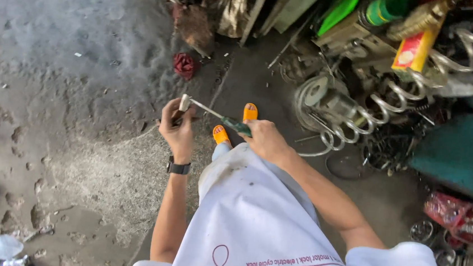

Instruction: Machining, cleaning, and assembling small metal components using a lathe, screwdriver, and bench grinder.

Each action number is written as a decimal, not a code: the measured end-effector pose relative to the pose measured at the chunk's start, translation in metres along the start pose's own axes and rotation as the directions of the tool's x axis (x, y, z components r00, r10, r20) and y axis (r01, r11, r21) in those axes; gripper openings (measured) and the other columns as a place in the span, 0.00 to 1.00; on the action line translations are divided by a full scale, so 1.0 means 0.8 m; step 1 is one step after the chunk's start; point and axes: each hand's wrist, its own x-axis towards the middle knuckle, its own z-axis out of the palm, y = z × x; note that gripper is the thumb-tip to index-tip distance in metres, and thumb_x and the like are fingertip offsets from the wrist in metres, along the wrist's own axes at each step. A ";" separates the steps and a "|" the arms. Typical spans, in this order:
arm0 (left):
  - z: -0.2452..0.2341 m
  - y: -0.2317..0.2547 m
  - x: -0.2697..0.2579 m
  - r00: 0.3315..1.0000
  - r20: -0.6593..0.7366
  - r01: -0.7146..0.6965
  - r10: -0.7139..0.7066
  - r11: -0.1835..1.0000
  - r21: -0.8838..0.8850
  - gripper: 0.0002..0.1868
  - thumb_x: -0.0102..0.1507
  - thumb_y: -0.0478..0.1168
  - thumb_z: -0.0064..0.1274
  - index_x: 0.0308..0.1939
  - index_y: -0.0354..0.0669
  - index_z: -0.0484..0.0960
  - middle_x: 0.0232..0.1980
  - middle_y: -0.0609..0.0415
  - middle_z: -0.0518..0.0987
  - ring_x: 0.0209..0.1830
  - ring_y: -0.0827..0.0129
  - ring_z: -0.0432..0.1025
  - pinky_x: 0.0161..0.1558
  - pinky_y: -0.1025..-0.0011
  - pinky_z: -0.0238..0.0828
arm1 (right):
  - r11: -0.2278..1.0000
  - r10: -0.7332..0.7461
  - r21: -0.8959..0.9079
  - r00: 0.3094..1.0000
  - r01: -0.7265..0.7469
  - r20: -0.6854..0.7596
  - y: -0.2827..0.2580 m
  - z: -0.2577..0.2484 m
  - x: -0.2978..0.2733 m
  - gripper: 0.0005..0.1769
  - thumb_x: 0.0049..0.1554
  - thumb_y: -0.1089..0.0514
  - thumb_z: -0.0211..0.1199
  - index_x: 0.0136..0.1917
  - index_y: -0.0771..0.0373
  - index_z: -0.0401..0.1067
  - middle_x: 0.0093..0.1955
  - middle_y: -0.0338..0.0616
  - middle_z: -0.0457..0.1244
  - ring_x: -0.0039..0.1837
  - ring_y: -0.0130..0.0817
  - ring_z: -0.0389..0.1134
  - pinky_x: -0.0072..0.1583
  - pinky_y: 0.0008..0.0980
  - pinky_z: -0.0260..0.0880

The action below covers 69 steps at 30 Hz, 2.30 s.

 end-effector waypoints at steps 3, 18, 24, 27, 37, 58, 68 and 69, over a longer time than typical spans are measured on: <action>-0.008 -0.009 0.002 0.999 0.033 0.025 -0.026 1.000 0.018 0.18 0.56 0.22 0.51 0.48 0.39 0.70 0.41 0.45 0.75 0.38 0.57 0.75 0.28 0.67 0.80 | 0.999 0.038 0.014 0.999 -0.038 -0.004 0.016 0.018 0.002 0.10 0.51 0.58 0.59 0.38 0.69 0.71 0.37 0.54 0.65 0.43 0.49 0.68 0.47 0.37 0.70; -0.017 -0.031 0.007 0.998 0.056 -0.027 0.024 0.998 0.052 0.20 0.58 0.21 0.49 0.52 0.39 0.73 0.40 0.50 0.72 0.40 0.58 0.73 0.30 0.65 0.80 | 0.995 0.101 0.019 0.994 -0.102 0.041 0.004 0.012 0.008 0.10 0.52 0.59 0.57 0.40 0.71 0.71 0.41 0.58 0.64 0.46 0.55 0.68 0.52 0.41 0.68; -0.016 -0.029 0.003 0.997 0.060 -0.056 0.052 0.997 0.061 0.20 0.57 0.20 0.50 0.52 0.38 0.74 0.38 0.49 0.70 0.36 0.59 0.73 0.30 0.65 0.80 | 0.997 0.079 0.013 0.996 -0.080 0.048 0.002 0.009 0.004 0.09 0.51 0.60 0.58 0.39 0.71 0.71 0.40 0.57 0.64 0.45 0.54 0.68 0.51 0.40 0.69; -0.019 -0.039 0.001 0.998 0.044 -0.053 0.051 0.998 0.035 0.21 0.58 0.21 0.49 0.53 0.41 0.73 0.38 0.50 0.70 0.38 0.62 0.73 0.31 0.67 0.80 | 0.998 0.058 0.006 0.997 -0.059 0.051 0.004 0.009 0.003 0.09 0.50 0.60 0.58 0.39 0.70 0.71 0.40 0.56 0.64 0.45 0.54 0.68 0.50 0.41 0.69; -0.016 -0.032 -0.008 0.997 0.060 -0.056 0.057 0.998 -0.004 0.20 0.57 0.22 0.50 0.53 0.39 0.74 0.39 0.50 0.70 0.36 0.66 0.73 0.32 0.68 0.80 | 0.966 0.136 0.185 0.966 -0.178 0.219 -0.018 -0.028 -0.002 0.19 0.53 0.50 0.56 0.50 0.68 0.69 0.31 0.51 0.63 0.33 0.44 0.67 0.47 0.42 0.69; -0.004 -0.021 -0.026 0.886 0.078 0.433 -0.457 0.754 -0.495 0.15 0.59 0.36 0.53 0.48 0.35 0.73 0.29 0.55 0.70 0.21 0.76 0.65 0.15 0.83 0.60 | 0.990 -0.066 0.122 0.996 0.073 -0.063 -0.041 -0.032 -0.032 0.18 0.55 0.50 0.57 0.49 0.68 0.73 0.51 0.51 0.65 0.53 0.46 0.66 0.53 0.35 0.67; -0.005 -0.037 -0.024 0.901 0.106 0.412 -0.420 0.758 -0.505 0.17 0.58 0.36 0.55 0.50 0.35 0.74 0.31 0.54 0.71 0.21 0.76 0.65 0.14 0.82 0.60 | 0.996 -0.011 0.092 1.000 0.013 -0.014 -0.024 -0.025 -0.033 0.18 0.54 0.51 0.59 0.48 0.69 0.73 0.48 0.55 0.66 0.52 0.49 0.66 0.54 0.37 0.66; -0.005 -0.039 -0.024 0.902 0.107 0.409 -0.418 0.752 -0.517 0.17 0.58 0.35 0.55 0.50 0.35 0.74 0.30 0.54 0.71 0.21 0.76 0.65 0.14 0.82 0.60 | 0.995 -0.015 0.097 1.000 0.015 -0.006 -0.026 -0.026 -0.033 0.18 0.54 0.50 0.59 0.47 0.68 0.73 0.48 0.54 0.66 0.52 0.49 0.66 0.54 0.37 0.67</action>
